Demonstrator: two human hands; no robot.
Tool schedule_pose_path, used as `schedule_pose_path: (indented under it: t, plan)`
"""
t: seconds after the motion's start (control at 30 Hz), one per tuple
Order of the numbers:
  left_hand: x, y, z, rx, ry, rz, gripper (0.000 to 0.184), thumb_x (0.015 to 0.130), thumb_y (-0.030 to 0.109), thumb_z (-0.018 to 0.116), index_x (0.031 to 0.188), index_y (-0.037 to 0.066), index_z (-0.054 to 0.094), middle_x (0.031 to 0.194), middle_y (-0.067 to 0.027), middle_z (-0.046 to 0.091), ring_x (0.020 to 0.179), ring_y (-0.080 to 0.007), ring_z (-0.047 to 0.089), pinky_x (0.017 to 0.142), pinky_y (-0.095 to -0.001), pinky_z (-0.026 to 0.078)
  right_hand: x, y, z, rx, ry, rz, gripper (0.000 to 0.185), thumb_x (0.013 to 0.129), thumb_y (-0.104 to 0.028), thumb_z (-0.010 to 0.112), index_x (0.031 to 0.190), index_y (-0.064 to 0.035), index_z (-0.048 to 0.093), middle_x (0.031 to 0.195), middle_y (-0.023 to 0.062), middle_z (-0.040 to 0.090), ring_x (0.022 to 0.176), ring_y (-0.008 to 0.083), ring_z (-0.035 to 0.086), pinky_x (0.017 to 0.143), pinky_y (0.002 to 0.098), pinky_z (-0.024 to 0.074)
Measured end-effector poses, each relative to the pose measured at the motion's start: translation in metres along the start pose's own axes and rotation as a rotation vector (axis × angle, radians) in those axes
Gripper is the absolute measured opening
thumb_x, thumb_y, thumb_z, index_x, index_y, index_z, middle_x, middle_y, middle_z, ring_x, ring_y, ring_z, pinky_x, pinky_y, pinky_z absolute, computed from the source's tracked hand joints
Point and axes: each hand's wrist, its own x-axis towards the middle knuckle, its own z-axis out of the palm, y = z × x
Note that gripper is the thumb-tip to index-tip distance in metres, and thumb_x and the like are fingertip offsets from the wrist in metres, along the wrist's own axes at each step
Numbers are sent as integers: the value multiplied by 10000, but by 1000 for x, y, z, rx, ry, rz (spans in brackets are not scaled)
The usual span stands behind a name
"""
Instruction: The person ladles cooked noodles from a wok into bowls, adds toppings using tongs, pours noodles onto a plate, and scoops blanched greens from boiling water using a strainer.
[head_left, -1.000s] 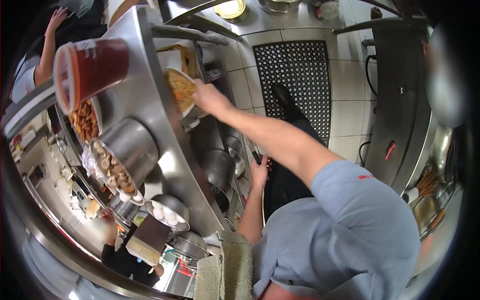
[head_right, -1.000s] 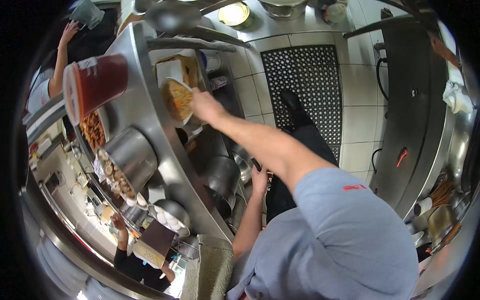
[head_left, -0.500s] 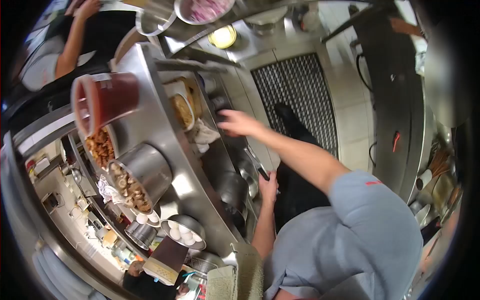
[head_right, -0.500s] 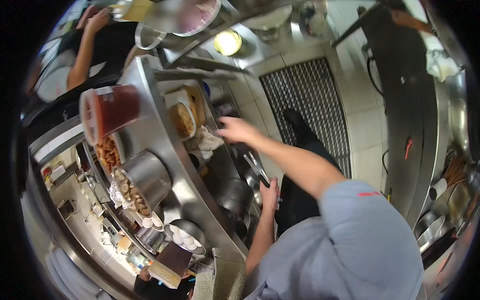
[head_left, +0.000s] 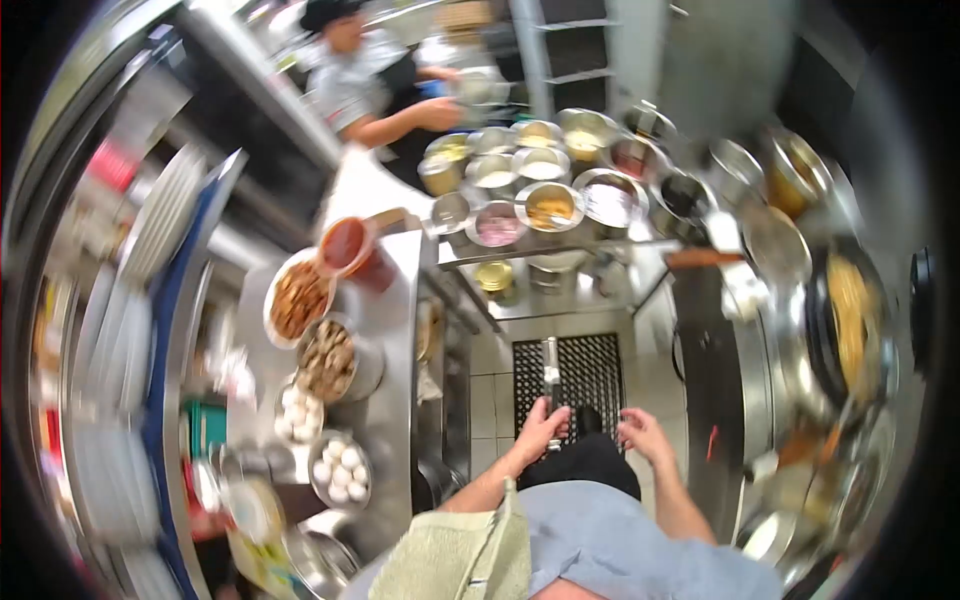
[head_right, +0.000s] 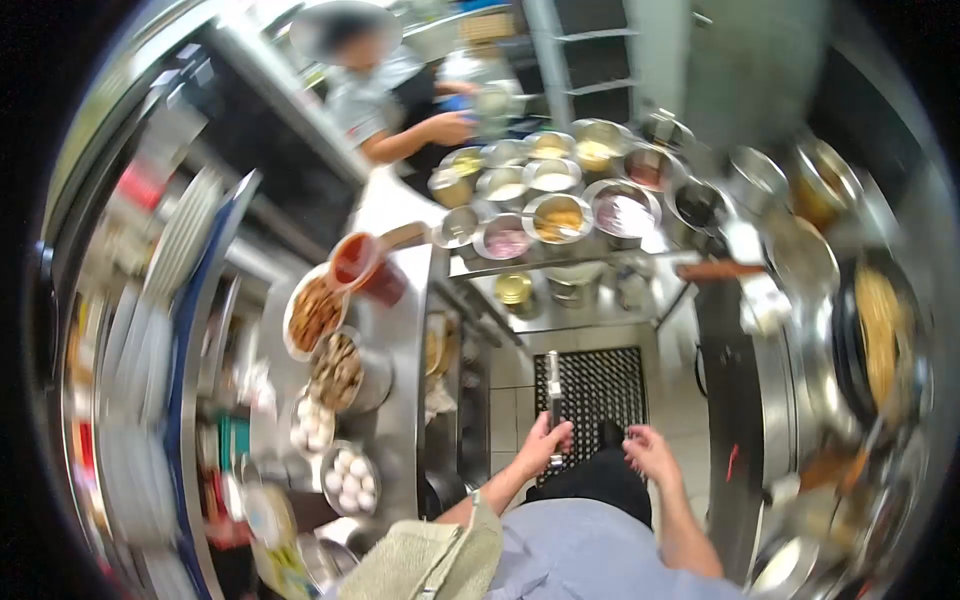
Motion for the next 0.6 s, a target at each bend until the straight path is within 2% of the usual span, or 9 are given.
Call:
schedule_pose_path:
  t: [0.07, 0.13, 0.2, 0.23, 0.27, 0.33, 0.47, 0.53, 0.6]
  plan:
    - [-6, 31, 25, -101, -83, 72, 335, 931, 191, 590, 1160, 44, 395, 930, -71, 567, 782, -129, 588, 676, -284, 520, 15, -26, 15, -61, -147, -82, 417, 863, -107, 637, 1245, -4, 508, 850, 70, 628, 659, 113, 589, 544, 244, 482]
    - [-22, 73, 32, 182, -37, 228, 596, 907, 231, 628, 1366, 24, 311, 1058, -100, 557, 842, -171, 603, 706, -268, 529, 37, -51, 21, -103, -332, -167, 421, 868, -112, 629, 1252, 5, 502, 860, 69, 627, 658, 114, 587, 566, 238, 479]
    - [-31, 81, 19, 623, 279, 647, 538, 864, 329, 666, 1253, 38, 436, 917, -134, 591, 765, -221, 578, 636, -347, 480, 54, -90, 27, -216, -407, -186, 423, 883, -123, 609, 1268, 0, 486, 839, 59, 615, 650, 117, 582, 566, 231, 474]
    - [-60, 103, 16, 656, 303, 510, 524, 844, 365, 676, 1185, 30, 464, 804, -136, 576, 718, -233, 551, 622, -394, 445, 71, -94, 29, -176, -463, -163, 422, 889, -127, 598, 1276, -8, 476, 831, 57, 610, 645, 118, 580, 553, 232, 470]
    - [-64, 91, 7, 653, 432, 656, 501, 835, 353, 688, 1150, 27, 475, 736, -93, 540, 668, -215, 524, 595, -374, 431, 90, -97, 23, -120, -480, -140, 421, 896, -132, 587, 1283, -16, 466, 822, 55, 604, 640, 118, 578, 540, 232, 466]
    - [-113, 89, -5, 640, 611, 637, 497, 817, 346, 708, 1127, 27, 487, 698, -69, 489, 649, -181, 504, 584, -336, 420, 134, -90, 10, -194, -541, -56, 417, 899, -130, 578, 1284, -21, 460, 816, 56, 602, 635, 117, 576, 526, 230, 463]
    - [-202, 43, -14, 462, 1104, 617, 409, 765, 202, 769, 1081, 62, 551, 751, -13, 554, 669, -95, 509, 619, -263, 443, 197, -84, 35, -250, -671, -49, 383, 914, -149, 564, 1270, -37, 479, 800, 56, 610, 613, 103, 565, 500, 224, 465]
    - [-221, 28, -15, 300, 1381, 575, 372, 768, 226, 762, 1044, 80, 560, 757, -12, 546, 677, -85, 495, 612, -254, 442, 203, -93, 58, -376, -718, -65, 366, 909, -168, 585, 1234, -17, 509, 824, 53, 621, 609, 89, 553, 493, 216, 446]
    - [-225, 8, -33, 120, 1393, 621, 366, 795, 234, 753, 1030, 67, 526, 731, 27, 483, 670, -71, 448, 580, -243, 406, 157, -122, 105, -376, -730, -66, 377, 898, -155, 595, 1235, -9, 510, 839, 52, 626, 612, 83, 552, 498, 215, 439]
